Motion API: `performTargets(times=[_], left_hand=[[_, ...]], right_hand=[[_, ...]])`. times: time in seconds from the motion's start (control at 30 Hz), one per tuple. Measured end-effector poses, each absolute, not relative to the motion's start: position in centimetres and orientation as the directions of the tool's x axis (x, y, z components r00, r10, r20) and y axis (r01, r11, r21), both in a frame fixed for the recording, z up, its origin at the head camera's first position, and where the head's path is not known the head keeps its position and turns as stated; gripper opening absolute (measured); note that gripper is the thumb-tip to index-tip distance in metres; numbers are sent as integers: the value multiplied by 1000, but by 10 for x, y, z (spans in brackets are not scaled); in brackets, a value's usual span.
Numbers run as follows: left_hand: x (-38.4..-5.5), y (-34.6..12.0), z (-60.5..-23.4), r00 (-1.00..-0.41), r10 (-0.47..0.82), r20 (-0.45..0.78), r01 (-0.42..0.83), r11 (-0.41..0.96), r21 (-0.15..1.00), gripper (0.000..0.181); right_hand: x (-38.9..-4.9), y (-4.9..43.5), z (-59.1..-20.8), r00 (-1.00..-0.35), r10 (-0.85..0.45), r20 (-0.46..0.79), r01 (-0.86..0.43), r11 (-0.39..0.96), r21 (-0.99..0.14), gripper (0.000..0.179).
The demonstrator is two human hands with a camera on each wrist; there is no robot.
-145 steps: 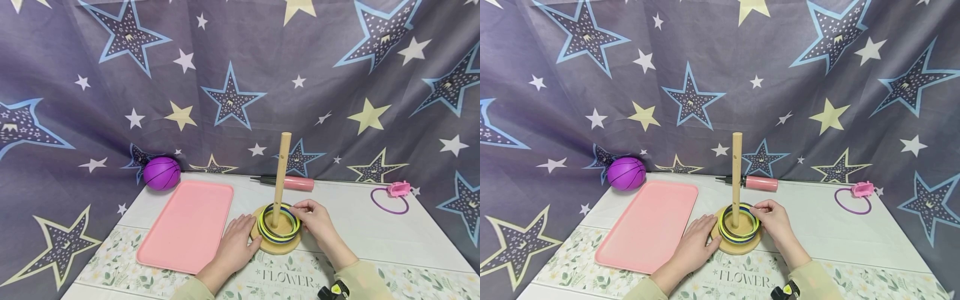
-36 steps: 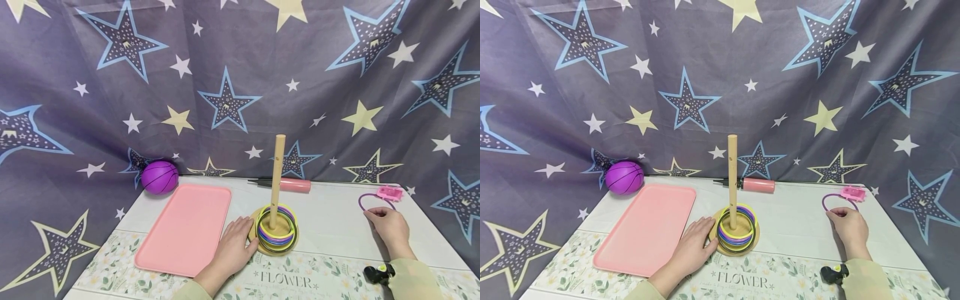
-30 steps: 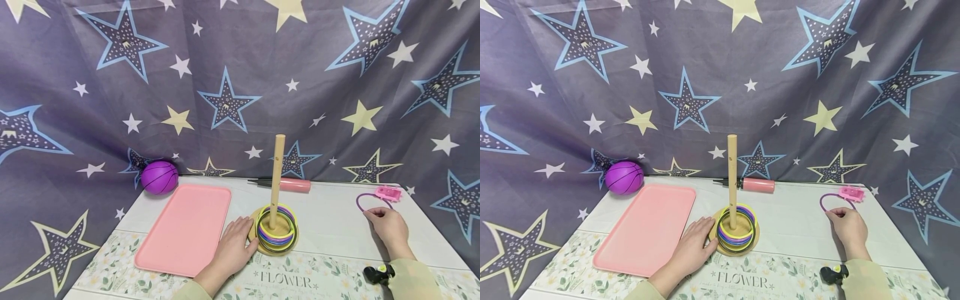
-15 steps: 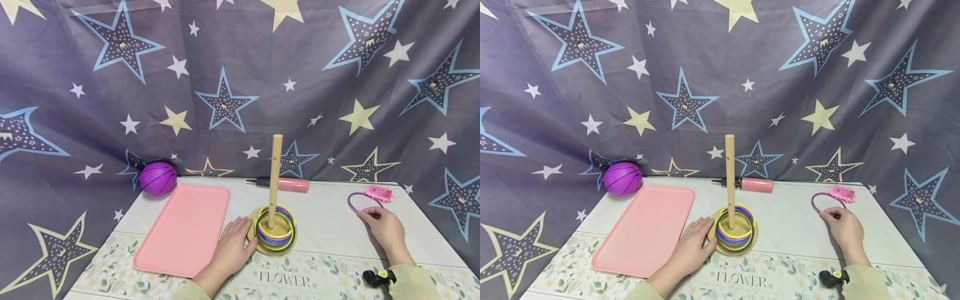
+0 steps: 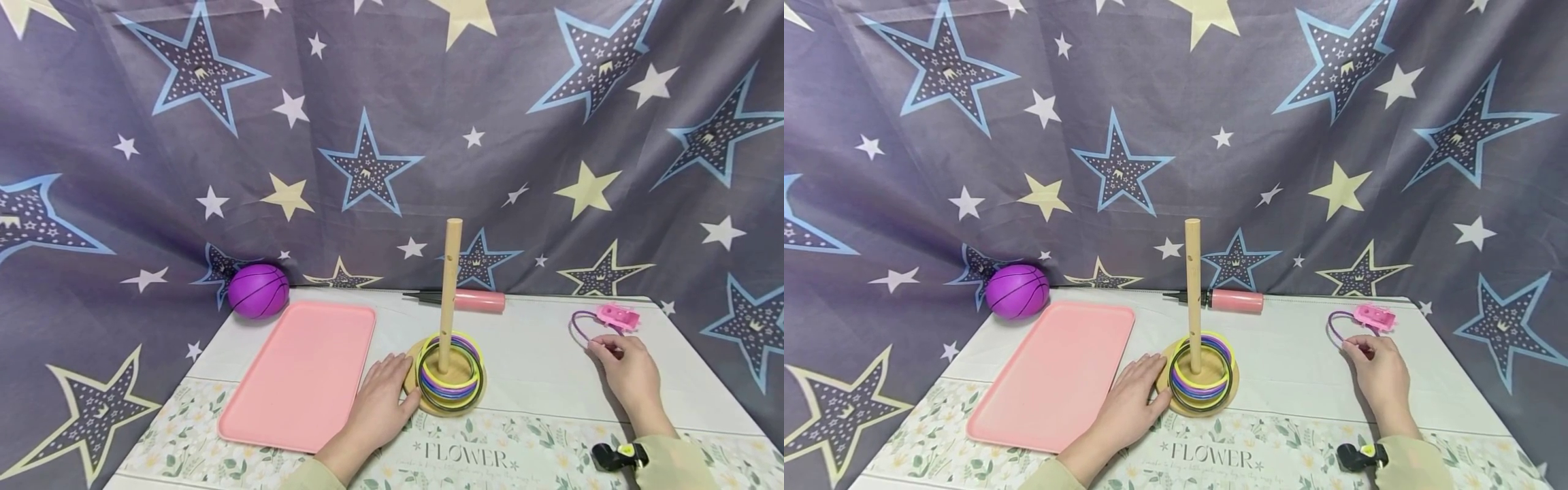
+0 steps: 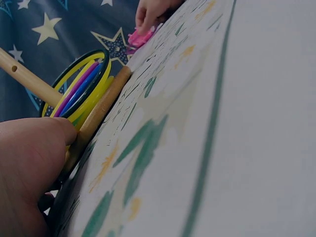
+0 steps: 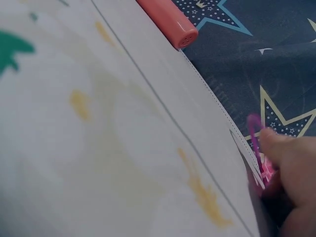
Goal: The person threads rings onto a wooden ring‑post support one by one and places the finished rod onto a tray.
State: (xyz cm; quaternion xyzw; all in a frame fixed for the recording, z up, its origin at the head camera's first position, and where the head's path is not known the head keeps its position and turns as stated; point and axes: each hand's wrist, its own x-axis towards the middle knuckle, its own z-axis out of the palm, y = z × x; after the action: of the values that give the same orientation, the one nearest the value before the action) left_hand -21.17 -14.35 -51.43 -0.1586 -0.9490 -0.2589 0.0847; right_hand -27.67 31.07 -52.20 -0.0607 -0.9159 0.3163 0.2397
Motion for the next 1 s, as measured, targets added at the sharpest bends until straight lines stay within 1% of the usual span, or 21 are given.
performTargets(times=[0.13,0.23,0.37,0.5,0.7,0.9,1.0], left_hand=[[-212,-143,-514,-937,259,235,343,815,468,62],[-212,-143,-514,-936,261,236,344,816,465,63],[-212,-143,-513,-935,260,241,346,816,464,63],[-212,-143,-514,-935,260,243,347,814,465,62],[-212,-143,-513,-937,256,237,341,814,470,63],[-212,-143,-513,-938,255,236,339,817,466,63],[-212,-143,-514,-937,255,239,341,819,462,63]], right_hand=[[-276,306,-517,-845,356,400,-32,712,-702,20],[-275,301,-512,-813,420,403,-30,661,-750,22],[-275,295,-505,-777,471,417,-33,632,-774,24],[-274,288,-500,-757,495,427,-39,617,-786,28],[-276,279,-490,-749,529,398,-49,555,-830,32],[-279,274,-479,-752,575,323,-60,428,-902,34],[-280,271,-475,-766,584,268,-76,333,-940,27]])
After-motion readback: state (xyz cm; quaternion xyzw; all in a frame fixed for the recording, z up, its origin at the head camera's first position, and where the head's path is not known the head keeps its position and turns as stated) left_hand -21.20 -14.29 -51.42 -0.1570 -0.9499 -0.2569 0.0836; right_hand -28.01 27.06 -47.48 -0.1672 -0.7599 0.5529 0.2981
